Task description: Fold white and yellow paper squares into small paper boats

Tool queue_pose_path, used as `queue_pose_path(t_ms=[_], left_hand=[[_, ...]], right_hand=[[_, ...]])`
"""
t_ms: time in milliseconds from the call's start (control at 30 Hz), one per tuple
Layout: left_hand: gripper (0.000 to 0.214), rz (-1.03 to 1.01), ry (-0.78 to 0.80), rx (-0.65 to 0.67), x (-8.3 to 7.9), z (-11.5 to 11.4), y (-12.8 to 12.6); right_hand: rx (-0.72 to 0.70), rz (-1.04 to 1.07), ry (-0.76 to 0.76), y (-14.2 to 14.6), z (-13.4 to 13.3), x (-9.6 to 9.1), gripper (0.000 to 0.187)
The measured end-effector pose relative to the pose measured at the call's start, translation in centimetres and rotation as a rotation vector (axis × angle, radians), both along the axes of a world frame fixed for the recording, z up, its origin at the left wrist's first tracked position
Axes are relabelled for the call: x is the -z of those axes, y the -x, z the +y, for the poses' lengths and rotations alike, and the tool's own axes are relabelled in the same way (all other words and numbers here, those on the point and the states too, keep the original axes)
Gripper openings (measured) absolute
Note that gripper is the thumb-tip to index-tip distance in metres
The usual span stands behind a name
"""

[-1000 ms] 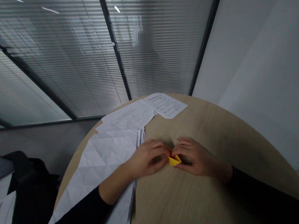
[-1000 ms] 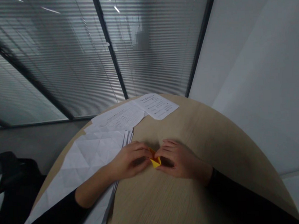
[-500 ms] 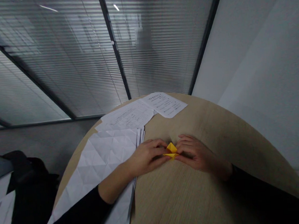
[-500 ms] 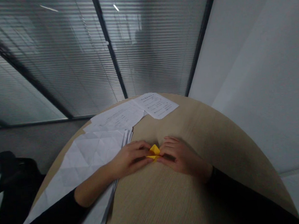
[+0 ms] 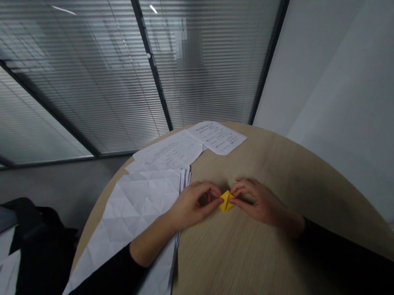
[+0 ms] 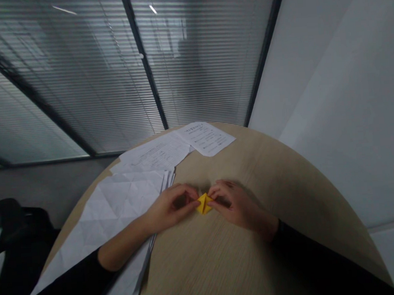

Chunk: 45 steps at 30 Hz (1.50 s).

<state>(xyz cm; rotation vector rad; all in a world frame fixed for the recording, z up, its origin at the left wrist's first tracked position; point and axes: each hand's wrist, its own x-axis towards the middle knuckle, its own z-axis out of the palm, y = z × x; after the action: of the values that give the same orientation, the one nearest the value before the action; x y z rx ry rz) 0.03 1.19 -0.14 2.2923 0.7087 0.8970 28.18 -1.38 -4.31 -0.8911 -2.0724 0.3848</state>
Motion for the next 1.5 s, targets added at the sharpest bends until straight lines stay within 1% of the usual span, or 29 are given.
queue_pose_path(t_ms=[267,400,533,733,833,900,1167,1267,1367,1500], left_hand=[[0.01,0.086,-0.121,-0.044,0.09,0.18,-0.27],[0.015,0.127,-0.104,-0.026,0.37,0.32,-0.34],[0.018,0.132,-0.096,-0.039,0.79,0.6,-0.38],[0.02,0.095,-0.067,-0.049,0.83,0.58,-0.49],[0.022,0.069,-0.044,-0.057,0.62,0.42,-0.48],[0.02,0.074,-0.045,-0.058,0.48,0.32,-0.45],[0.009,0.06,-0.092,-0.006,0.33,0.27,-0.38],[0.01,0.057,-0.093,0.031,0.29,0.37,-0.44],[0.007,0.034,-0.071,0.011,0.31,0.36,-0.51],[0.013,0.034,-0.044,-0.024,0.5,0.28,-0.53]], right_hand=[[0.018,-0.029,0.153,0.21,-0.16,-0.69,0.016],[0.008,-0.016,0.206,0.3,0.02,-0.69,0.018],[0.021,0.007,0.232,0.53,0.0,-0.66,0.018],[0.031,0.005,0.216,0.64,-0.07,-0.59,0.018],[0.03,0.035,0.237,0.66,-0.06,-0.63,0.018],[0.028,0.054,0.256,0.71,-0.08,-0.7,0.019],[0.041,0.07,0.242,0.77,-0.19,-0.73,0.016],[0.037,0.078,0.227,0.72,-0.16,-0.47,0.014],[0.052,0.093,0.227,0.67,-0.12,-0.29,0.013],[0.084,0.083,0.225,0.55,-0.04,-0.3,0.017]])
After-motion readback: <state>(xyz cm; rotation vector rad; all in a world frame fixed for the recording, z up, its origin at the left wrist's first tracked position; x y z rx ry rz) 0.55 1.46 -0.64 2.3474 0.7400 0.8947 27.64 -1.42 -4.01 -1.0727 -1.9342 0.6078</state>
